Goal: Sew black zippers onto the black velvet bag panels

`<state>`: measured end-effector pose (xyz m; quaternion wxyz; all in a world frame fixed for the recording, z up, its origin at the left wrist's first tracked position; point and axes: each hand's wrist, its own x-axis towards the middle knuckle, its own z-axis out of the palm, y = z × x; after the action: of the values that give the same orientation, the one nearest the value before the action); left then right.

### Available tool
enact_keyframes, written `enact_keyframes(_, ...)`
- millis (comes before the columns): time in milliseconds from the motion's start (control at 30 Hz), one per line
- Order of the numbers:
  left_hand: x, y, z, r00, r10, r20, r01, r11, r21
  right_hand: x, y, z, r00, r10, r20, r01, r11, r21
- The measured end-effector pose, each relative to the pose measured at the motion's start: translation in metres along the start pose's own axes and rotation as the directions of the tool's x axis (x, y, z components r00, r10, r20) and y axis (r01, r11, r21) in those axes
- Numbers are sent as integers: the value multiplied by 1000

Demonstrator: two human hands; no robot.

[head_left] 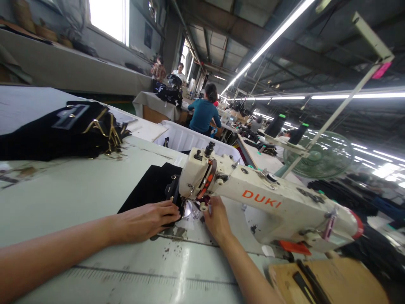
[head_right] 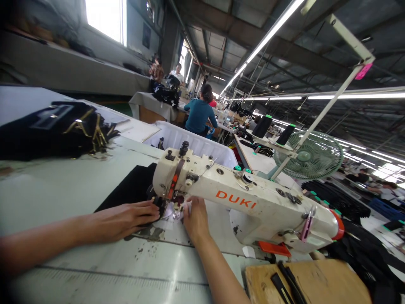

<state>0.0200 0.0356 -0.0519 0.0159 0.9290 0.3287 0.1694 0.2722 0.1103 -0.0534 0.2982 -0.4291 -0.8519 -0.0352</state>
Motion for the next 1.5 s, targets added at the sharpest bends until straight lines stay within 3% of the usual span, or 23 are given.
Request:
enact_keyframes(33, -1, 0, 1, 1000, -14, -10, 14, 1000, -16, -10, -1, -9, 999, -32, -17, 32, 999, 8)
enact_keyframes(100, -3, 0, 4, 999, -37, -24, 36, 999, -36, -26, -7, -18, 973, -228, -23, 229, 972, 47)
enact_keyframes(167, -5, -1, 8, 999, -34, -38, 33, 999, -25, -36, -15, -16, 912, -411, -9, 410, 908, 87)
enact_keyframes(233, -7, -4, 14, 998, -15, -54, 15, 1000, -1, -38, -22, -6, 879, -477, 12, 472, 874, 113)
enact_keyframes(433, -6, -17, 18, 995, 79, -54, -81, 996, -36, -36, -20, 16, 912, -409, 25, 404, 907, 120)
enact_keyframes(667, 5, -29, 5, 992, 119, -42, -119, 993, -2, -40, -20, 24, 947, -310, 83, 306, 951, 52)
enact_keyframes(933, 9, -33, 5, 992, 109, -58, -107, 993, 40, -41, -21, 22, 966, -251, 65, 242, 963, 117)
enact_keyframes(1100, 9, -33, 3, 999, 41, -15, -42, 999, -28, -40, -21, 21, 965, -254, 71, 243, 961, 135)
enact_keyframes(1400, 4, -28, -6, 999, -13, -31, 7, 982, -187, -38, -24, 17, 964, -257, 69, 248, 961, 125)
enact_keyframes(1433, 3, -30, -8, 998, -60, -27, 52, 973, -226, -38, -23, 17, 962, -265, 60, 257, 959, 120)
enact_keyframes(1500, 3, -41, -9, 964, -264, -37, 246, 933, -262, -38, -18, 19, 956, -293, 36, 288, 953, 96)
